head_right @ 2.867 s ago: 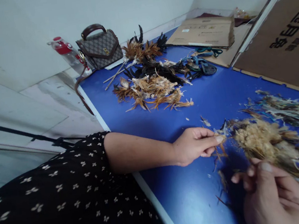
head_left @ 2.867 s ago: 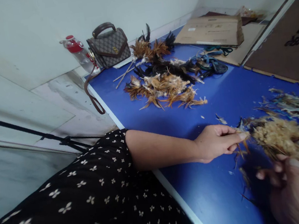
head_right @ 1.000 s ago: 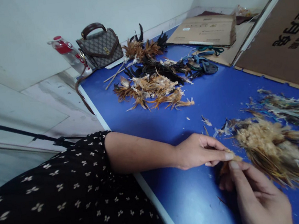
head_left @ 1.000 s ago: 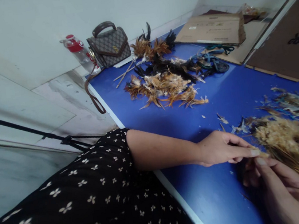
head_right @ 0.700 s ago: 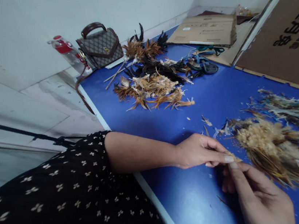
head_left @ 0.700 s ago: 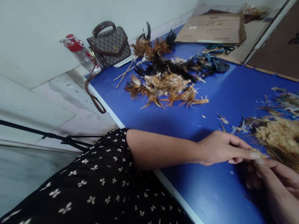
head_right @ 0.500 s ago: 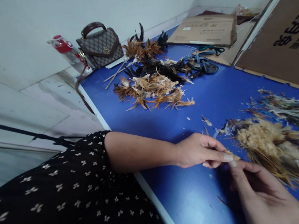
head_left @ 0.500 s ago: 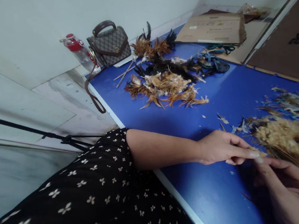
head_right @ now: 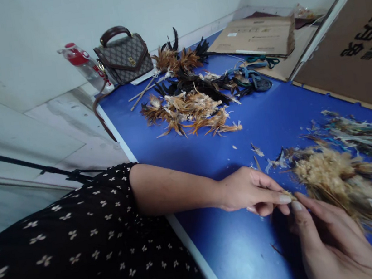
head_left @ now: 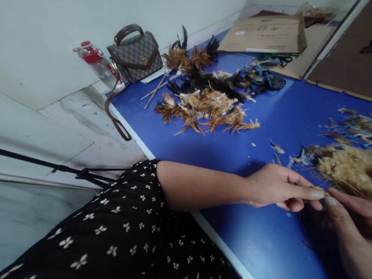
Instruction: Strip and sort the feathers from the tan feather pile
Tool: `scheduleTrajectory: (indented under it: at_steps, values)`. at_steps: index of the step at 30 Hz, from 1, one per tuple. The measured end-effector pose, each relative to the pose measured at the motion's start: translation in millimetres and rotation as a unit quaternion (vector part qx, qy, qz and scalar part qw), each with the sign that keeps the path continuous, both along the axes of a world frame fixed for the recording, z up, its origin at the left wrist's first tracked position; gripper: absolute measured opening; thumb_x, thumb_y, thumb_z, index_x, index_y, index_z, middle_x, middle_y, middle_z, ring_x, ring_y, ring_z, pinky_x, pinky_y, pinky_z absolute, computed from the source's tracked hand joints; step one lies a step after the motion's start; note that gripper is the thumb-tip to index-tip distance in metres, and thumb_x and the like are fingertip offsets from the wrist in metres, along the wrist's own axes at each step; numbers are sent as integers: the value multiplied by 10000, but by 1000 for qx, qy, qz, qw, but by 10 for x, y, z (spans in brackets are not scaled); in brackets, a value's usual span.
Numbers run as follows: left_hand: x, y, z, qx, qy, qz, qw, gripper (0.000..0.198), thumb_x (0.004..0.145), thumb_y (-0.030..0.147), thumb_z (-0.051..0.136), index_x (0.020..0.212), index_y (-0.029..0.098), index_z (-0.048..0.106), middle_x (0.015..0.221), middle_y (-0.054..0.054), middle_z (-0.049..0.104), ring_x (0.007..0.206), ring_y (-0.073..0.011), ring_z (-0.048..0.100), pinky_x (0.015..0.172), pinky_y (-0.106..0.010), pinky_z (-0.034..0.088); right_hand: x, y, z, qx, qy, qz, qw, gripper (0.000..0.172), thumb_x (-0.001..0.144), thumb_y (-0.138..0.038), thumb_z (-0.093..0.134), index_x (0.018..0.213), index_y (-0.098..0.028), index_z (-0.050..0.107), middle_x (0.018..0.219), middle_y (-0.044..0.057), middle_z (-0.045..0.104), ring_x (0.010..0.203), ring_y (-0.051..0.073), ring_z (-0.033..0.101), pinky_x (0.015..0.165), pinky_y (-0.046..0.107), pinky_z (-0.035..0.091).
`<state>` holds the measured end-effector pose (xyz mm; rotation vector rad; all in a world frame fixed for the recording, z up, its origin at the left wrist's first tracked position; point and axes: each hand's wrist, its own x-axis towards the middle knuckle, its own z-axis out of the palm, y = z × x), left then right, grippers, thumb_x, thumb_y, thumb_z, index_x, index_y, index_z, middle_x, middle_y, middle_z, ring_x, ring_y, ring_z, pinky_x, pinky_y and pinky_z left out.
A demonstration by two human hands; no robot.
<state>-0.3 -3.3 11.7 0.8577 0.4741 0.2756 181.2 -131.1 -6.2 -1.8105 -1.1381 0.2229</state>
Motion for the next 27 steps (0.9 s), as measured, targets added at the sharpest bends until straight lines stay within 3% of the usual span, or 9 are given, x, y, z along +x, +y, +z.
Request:
scheduleTrajectory:
  at_steps: [7,11,17,23,27]
  values:
    - [-10,5,10,15,13,3,1000,511,755,601,1027,832,160,780,675,25,637,619,-70,501,576,-243,304,63,29,-57,23,-59,54,996,452,902,-742,806,1054,-323,885,1124,92,851,1000,342,800,1025,587,628]
    - [1,13,-59,36,4,-17,999,494,802,615,994,853,171,784,619,33,608,611,-78,515,582,-242,316,79,-9,-19,32,-80,65,994,477,928,-688,804,1251,-345,881,1170,91,838,1027,339,787,1017,596,632]
    - [2,34,-117,40,16,-43,998,464,818,582,998,885,174,789,646,34,628,623,-72,527,591,-233,332,9,-65,51,23,-50,164,985,444,969,-567,780,1387,-431,844,1305,51,811,1069,314,782,957,538,662]
    - [18,30,-142,39,14,-31,999,484,809,585,1001,847,164,766,679,20,667,612,-67,528,579,-232,336,15,-52,2,44,-30,179,982,384,962,-515,797,1318,-394,877,1301,61,824,1073,310,798,926,506,666]
    - [44,22,-168,33,-8,-28,999,480,795,581,1011,883,165,787,665,24,645,614,-78,541,565,-237,336,239,-39,-117,5,-65,151,986,458,973,-589,790,1390,-408,845,1275,41,835,1050,303,798,932,507,649]
